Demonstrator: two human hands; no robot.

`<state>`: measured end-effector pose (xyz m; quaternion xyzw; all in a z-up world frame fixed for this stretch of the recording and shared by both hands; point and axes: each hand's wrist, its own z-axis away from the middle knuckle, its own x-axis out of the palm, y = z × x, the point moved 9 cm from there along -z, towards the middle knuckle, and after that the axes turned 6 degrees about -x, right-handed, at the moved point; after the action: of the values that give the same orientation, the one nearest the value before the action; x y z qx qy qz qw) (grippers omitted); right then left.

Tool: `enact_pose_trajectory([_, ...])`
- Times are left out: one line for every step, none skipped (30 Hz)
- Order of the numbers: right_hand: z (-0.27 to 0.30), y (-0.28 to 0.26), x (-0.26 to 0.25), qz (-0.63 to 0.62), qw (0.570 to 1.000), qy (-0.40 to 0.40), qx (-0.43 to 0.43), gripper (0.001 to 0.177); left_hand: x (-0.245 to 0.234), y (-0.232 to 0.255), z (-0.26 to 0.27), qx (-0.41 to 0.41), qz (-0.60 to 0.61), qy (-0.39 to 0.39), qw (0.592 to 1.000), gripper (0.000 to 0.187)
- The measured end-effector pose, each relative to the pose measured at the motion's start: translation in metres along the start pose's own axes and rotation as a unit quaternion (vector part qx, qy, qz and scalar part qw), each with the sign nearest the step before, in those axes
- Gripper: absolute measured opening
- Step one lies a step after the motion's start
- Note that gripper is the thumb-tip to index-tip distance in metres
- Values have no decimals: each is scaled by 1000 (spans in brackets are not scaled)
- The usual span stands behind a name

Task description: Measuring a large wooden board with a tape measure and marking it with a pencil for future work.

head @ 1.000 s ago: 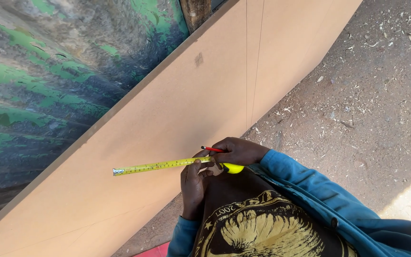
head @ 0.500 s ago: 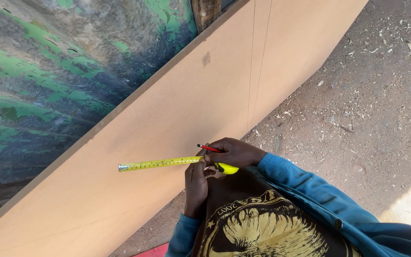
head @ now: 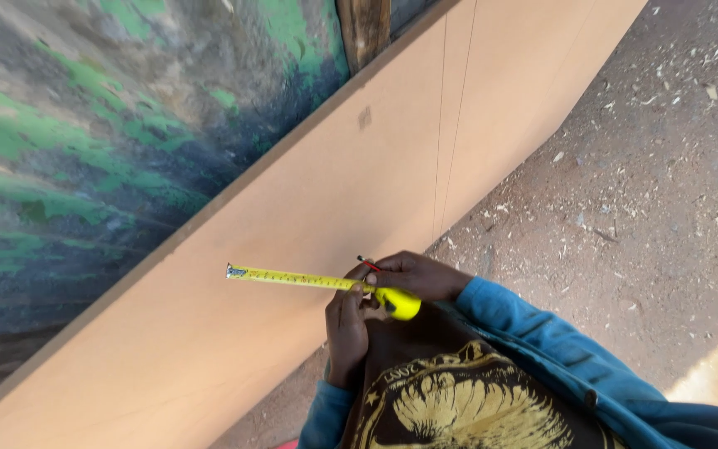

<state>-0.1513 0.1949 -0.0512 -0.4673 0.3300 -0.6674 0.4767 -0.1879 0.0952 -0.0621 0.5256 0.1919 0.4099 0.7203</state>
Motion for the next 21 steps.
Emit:
enact_pose_trajectory([3,9,-2,-79,996,19,35,36,5,18,3,39,-41,-5,998,42])
enact_pose_trajectory([1,12,-6,-72,997,24,26,36,11,36,5,49,-40,-11,998,42])
enact_pose_trajectory([0,17,-23,-67,993,96,17,32,13,60,10,97,-64,11,993,36])
enact_pose_trajectory([3,24,-37,-66,983,168,10,30,14,82,20,139,-87,34,986,33])
enact_pose_trajectory([4,26,-43,-64,983,171,4,30,7,72,13,145,-86,30,985,33])
enact_pose_trajectory([5,24,-55,-75,976,202,-31,31,2,56,3,117,-196,31,973,33])
enact_pose_trajectory([7,23,-66,-87,966,233,-66,33,-5,39,-7,87,-303,33,949,32])
enact_pose_trajectory([10,15,-69,-85,966,235,-71,33,-5,40,-11,92,-302,30,948,32])
enact_pose_trajectory([13,1,-71,-95,961,235,-110,30,1,38,-15,96,-375,6,922,30])
enact_pose_trajectory([18,-11,-73,-105,955,234,-147,28,5,34,-17,97,-445,-18,890,29])
enact_pose_trajectory([19,-8,-77,-103,955,236,-149,28,7,33,-16,100,-444,-20,890,29])
enact_pose_trajectory([20,-12,-81,-161,943,219,-192,25,8,31,-18,89,-420,-22,903,26])
enact_pose_trajectory([21,-17,-86,-217,926,201,-234,26,10,30,-20,78,-395,-24,915,24])
enact_pose_trajectory([22,-23,-88,-213,926,201,-238,26,13,33,-19,83,-393,-25,915,24])
enact_pose_trajectory([26,-33,-92,-219,913,208,-274,25,10,29,-21,36,-371,-8,928,26])
enact_pose_trajectory([30,-42,-94,-227,898,214,-309,25,5,24,-20,-12,-348,9,937,28])
enact_pose_trajectory([28,-47,-99,-225,898,213,-313,25,6,24,-25,-8,-348,9,938,28])
enact_pose_trajectory([29,-50,-103,-219,896,216,-321,16,3,23,-27,-1,-385,27,922,27])
enact_pose_trajectory([29,-52,-106,-213,894,219,-328,8,-1,23,-28,5,-422,45,906,27])
enact_pose_trajectory([29,-51,-107,-215,894,217,-328,8,0,30,-25,4,-423,47,905,27])
enact_pose_trajectory([27,-48,-110,-228,894,222,-316,6,-1,34,-23,-20,-398,44,916,27])
